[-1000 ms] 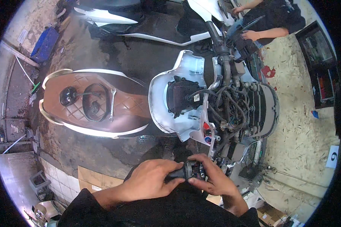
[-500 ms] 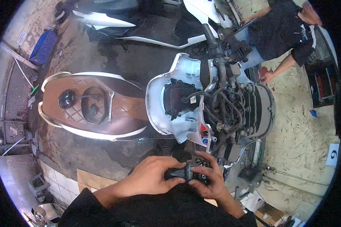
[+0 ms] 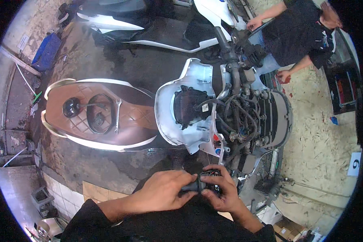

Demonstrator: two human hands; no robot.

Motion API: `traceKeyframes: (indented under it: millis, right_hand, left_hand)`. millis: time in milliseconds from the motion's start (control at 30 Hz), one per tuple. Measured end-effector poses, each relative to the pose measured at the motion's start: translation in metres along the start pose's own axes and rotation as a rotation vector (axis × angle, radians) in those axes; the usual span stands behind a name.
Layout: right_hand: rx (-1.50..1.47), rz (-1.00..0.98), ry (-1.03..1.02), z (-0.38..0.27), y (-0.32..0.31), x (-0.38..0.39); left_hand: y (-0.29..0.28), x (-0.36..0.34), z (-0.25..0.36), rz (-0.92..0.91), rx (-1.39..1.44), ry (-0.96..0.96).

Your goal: The person assembles a handlebar and digital display unit onto a motorcycle by hand and with a wrench, including routing internal wiring and pressing the plastic housing into place.

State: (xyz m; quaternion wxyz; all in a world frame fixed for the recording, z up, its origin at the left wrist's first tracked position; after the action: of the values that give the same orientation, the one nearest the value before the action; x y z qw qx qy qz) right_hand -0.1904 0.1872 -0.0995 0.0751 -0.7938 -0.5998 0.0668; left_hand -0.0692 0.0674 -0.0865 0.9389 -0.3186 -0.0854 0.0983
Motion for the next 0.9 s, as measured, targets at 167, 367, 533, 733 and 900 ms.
traceKeyframes:
  millis: [167, 367, 533, 733, 900]
  right_hand:
    - [-0.043, -0.058, -0.019, 0.0, 0.0, -0.001]
    - [0.006, -0.091, -0.013, 0.0, 0.0, 0.003]
    - [-0.027, -0.06, -0.008, 0.001, 0.0, 0.004]
    - [0.002, -0.075, -0.031, -0.001, 0.0, 0.005]
    - [0.041, -0.056, -0.028, -0.002, -0.001, 0.003]
  left_hand:
    - [0.001, -0.003, -0.004, -0.126, 0.092, -0.012]
    - [0.001, -0.009, -0.007, -0.229, 0.175, -0.066]
    - [0.001, -0.011, -0.01, -0.228, 0.195, -0.079]
    - [0.007, -0.012, -0.016, -0.282, 0.273, -0.117]
    - [0.005, -0.01, -0.015, -0.221, 0.186, -0.113]
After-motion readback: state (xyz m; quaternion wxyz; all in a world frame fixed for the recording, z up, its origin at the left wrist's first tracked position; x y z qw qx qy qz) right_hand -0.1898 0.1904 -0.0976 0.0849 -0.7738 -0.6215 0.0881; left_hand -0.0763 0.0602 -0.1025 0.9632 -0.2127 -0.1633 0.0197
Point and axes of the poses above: each hand's wrist, its own x-axis away from the middle knuckle, its own y-axis out of the palm, z = x × y, the point moved 6 cm from there along -x, towards the middle knuckle, and after that the axes turned 9 degrees about -x, right-handed, at the moved point
